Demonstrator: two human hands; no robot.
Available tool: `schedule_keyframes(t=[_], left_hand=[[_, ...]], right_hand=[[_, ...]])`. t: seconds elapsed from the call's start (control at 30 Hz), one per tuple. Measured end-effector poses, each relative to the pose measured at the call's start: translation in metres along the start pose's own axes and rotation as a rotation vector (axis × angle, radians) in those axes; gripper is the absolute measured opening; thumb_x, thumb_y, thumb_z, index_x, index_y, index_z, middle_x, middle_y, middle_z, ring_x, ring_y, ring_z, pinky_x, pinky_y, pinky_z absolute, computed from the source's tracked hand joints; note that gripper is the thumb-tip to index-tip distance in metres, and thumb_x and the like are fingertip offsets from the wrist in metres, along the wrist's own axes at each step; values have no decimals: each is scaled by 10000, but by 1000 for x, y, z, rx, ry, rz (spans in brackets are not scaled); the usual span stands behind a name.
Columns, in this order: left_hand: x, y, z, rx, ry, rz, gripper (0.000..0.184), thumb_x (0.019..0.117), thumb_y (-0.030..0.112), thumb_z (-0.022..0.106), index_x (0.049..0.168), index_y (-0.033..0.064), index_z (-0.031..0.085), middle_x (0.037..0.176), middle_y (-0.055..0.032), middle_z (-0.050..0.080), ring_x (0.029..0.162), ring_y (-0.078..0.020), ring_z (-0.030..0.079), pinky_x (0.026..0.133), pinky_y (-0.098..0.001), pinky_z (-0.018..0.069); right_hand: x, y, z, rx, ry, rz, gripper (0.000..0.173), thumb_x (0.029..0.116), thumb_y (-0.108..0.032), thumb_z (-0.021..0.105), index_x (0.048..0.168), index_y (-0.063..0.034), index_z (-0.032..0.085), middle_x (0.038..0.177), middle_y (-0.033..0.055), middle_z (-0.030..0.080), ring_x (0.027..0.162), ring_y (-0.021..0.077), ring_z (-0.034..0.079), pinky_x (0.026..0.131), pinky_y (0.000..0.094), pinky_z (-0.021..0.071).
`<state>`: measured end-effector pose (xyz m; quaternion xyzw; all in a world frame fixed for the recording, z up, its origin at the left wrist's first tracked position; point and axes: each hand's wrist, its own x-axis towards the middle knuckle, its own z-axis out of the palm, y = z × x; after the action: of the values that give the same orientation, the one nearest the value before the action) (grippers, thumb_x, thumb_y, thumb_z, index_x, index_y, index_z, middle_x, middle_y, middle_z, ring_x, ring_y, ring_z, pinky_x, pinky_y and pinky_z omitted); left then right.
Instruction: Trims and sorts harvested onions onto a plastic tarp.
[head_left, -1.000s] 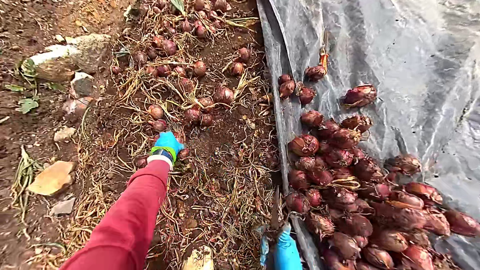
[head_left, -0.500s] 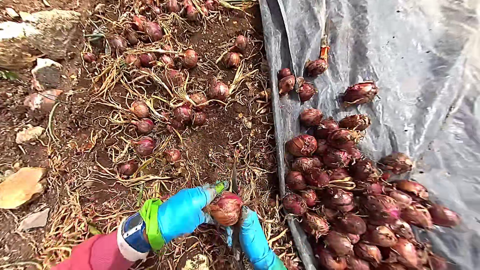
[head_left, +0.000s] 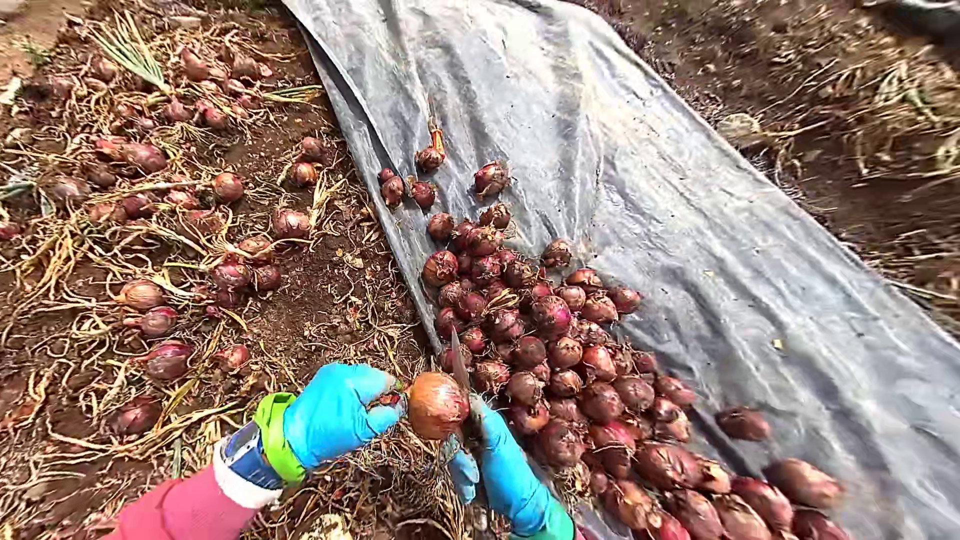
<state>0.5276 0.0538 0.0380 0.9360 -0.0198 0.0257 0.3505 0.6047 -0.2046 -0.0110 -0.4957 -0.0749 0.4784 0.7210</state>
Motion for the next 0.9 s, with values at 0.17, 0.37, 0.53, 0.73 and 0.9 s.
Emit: schedule_keyframes(t=[0.17,0.37,0.53,0.73,0.9], left_hand=[[36,39,3,-6,-420,-292,358,988,569,617,1233,335,734,1026,40,761,965,-142,713,883,-478,573],[-40,-81,-16,-170,70,-754,288,945,450,738,1160,261,776,1099,25,778,1054,-129,725,981,-500,576],[-91,-241,-43,230,67,-1193,702,808,260,854,1441,134,576,1358,-207,630,1194,-423,646,977,-681,526],[-137,-263,-28,148,-163,-1217,547,882,501,785,1269,132,669,1128,-145,734,1082,-354,703,957,-643,540],[-129,-147,-30,-154,-269,-842,562,783,710,764,1110,253,745,987,25,752,956,-168,715,870,-519,586]], right_hand=[[8,-33,-56,39,560,-117,732,1043,-684,150,879,-122,590,490,30,429,363,176,436,356,371,442],[32,-114,-55,-36,636,-471,655,1066,-534,-13,861,-140,469,473,-17,405,368,147,451,394,342,458],[75,-51,-17,-94,510,-88,705,1054,-621,29,874,-156,527,495,10,481,383,159,494,377,343,464],[86,89,50,-209,255,367,842,1048,-624,32,1018,-21,620,577,110,588,436,240,592,422,420,560],[93,136,96,-243,-86,374,889,898,-865,291,911,-49,644,613,63,615,472,198,606,447,387,566]])
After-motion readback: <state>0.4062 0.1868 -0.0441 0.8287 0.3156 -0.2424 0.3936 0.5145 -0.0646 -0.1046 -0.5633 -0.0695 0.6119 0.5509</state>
